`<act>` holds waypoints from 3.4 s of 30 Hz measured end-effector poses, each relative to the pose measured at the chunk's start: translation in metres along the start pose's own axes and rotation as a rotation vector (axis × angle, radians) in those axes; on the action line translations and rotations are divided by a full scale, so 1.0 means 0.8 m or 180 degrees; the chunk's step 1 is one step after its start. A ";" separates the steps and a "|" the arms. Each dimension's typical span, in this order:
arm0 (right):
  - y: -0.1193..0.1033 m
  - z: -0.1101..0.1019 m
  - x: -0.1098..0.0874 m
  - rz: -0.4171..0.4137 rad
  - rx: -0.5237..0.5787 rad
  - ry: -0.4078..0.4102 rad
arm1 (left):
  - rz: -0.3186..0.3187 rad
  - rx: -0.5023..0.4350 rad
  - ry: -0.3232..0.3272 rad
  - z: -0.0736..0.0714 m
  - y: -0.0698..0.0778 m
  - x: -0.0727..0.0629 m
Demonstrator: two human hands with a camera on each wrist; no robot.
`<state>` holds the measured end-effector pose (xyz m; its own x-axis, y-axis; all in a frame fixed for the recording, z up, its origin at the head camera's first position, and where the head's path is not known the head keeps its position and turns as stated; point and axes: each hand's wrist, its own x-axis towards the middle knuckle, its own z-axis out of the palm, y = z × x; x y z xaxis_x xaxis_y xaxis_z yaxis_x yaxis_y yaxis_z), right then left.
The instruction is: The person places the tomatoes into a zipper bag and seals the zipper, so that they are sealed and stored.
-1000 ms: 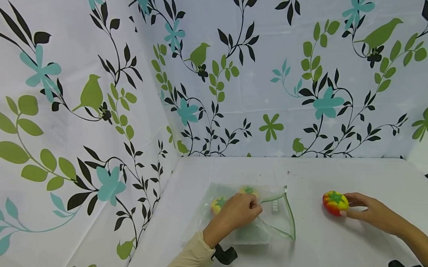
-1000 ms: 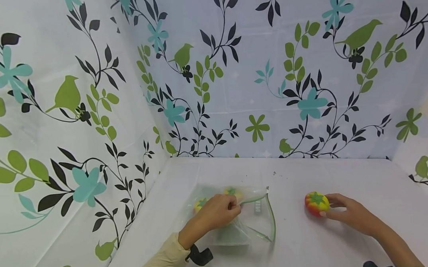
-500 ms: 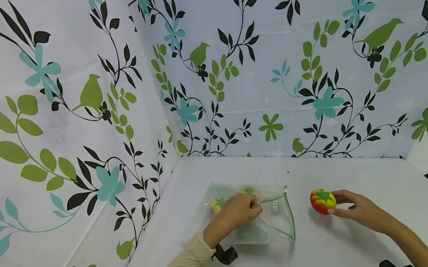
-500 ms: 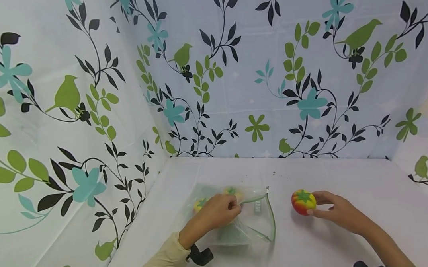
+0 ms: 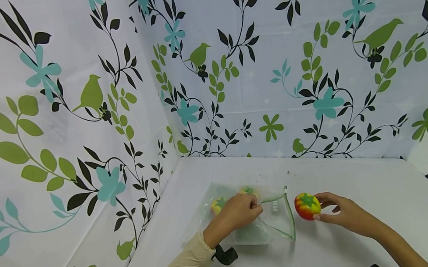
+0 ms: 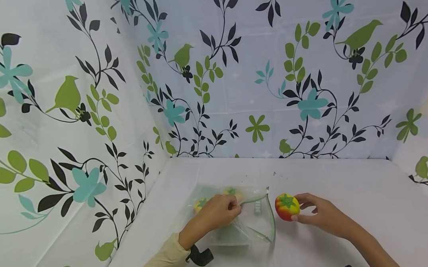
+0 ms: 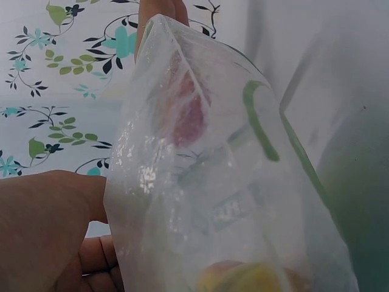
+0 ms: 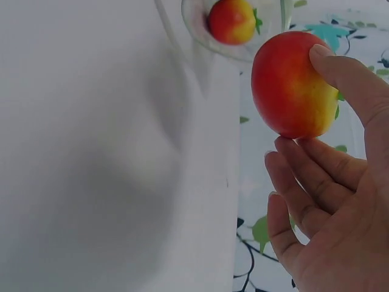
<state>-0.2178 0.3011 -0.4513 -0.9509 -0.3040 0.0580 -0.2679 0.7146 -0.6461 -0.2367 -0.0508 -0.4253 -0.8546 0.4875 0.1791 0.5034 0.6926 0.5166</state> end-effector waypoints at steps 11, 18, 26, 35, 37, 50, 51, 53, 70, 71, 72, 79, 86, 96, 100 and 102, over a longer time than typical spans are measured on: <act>-0.031 0.022 0.008 -0.0188 0.0122 -0.0076 | -0.0024 -0.0014 -0.0004 0.000 0.000 0.001; -0.042 0.037 0.016 -0.0351 0.0197 -0.0166 | -0.0038 -0.0055 -0.0050 -0.001 0.000 0.001; -0.052 0.054 0.024 -0.0508 0.0255 -0.0226 | -0.0015 -0.0067 -0.0078 -0.002 0.000 0.001; -0.060 0.077 0.033 -0.0588 0.0318 -0.0385 | -0.0018 0.0002 -0.0072 -0.002 0.002 0.001; -0.061 0.080 0.035 -0.0640 0.0337 -0.0412 | -0.0011 0.0005 -0.0065 -0.003 0.003 0.001; -0.067 0.108 0.049 -0.0621 0.0187 -0.0274 | 0.0025 -0.0001 -0.0085 -0.004 0.005 0.001; -0.068 0.110 0.049 -0.0615 0.0189 -0.0256 | 0.0026 -0.0002 -0.0090 -0.004 0.005 0.001; -0.070 0.112 0.051 -0.0603 0.0198 -0.0232 | 0.0027 -0.0006 -0.0097 -0.004 0.004 0.001; -0.080 0.133 0.057 -0.0286 0.0371 0.0066 | 0.0043 0.0000 -0.0104 -0.003 0.003 -0.002; -0.081 0.135 0.058 -0.0242 0.0402 0.0105 | 0.0044 0.0007 -0.0107 -0.003 0.003 -0.002; -0.081 0.136 0.058 -0.0209 0.0435 0.0131 | 0.0046 0.0015 -0.0103 -0.003 0.003 -0.002; -0.087 0.141 0.064 0.0051 0.0586 0.0165 | 0.0084 0.0066 -0.0079 -0.004 0.004 -0.001; -0.088 0.144 0.070 -0.0117 0.0587 0.0135 | 0.0064 0.0048 -0.0104 -0.003 0.005 0.000; -0.087 0.145 0.079 -0.0417 0.0630 -0.0010 | 0.0070 0.0146 -0.0075 -0.001 0.004 0.003; -0.084 0.144 0.083 -0.0551 0.0680 -0.0143 | 0.0162 0.0198 -0.0068 -0.001 0.003 0.005; -0.083 0.144 0.084 -0.0616 0.0683 -0.0218 | 0.0208 0.0237 -0.0058 0.000 0.003 0.006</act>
<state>-0.2459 0.1608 -0.4918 -0.8707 -0.4687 0.1492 -0.3975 0.4919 -0.7746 -0.2396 -0.0470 -0.4234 -0.8175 0.5420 0.1946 0.5665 0.6963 0.4407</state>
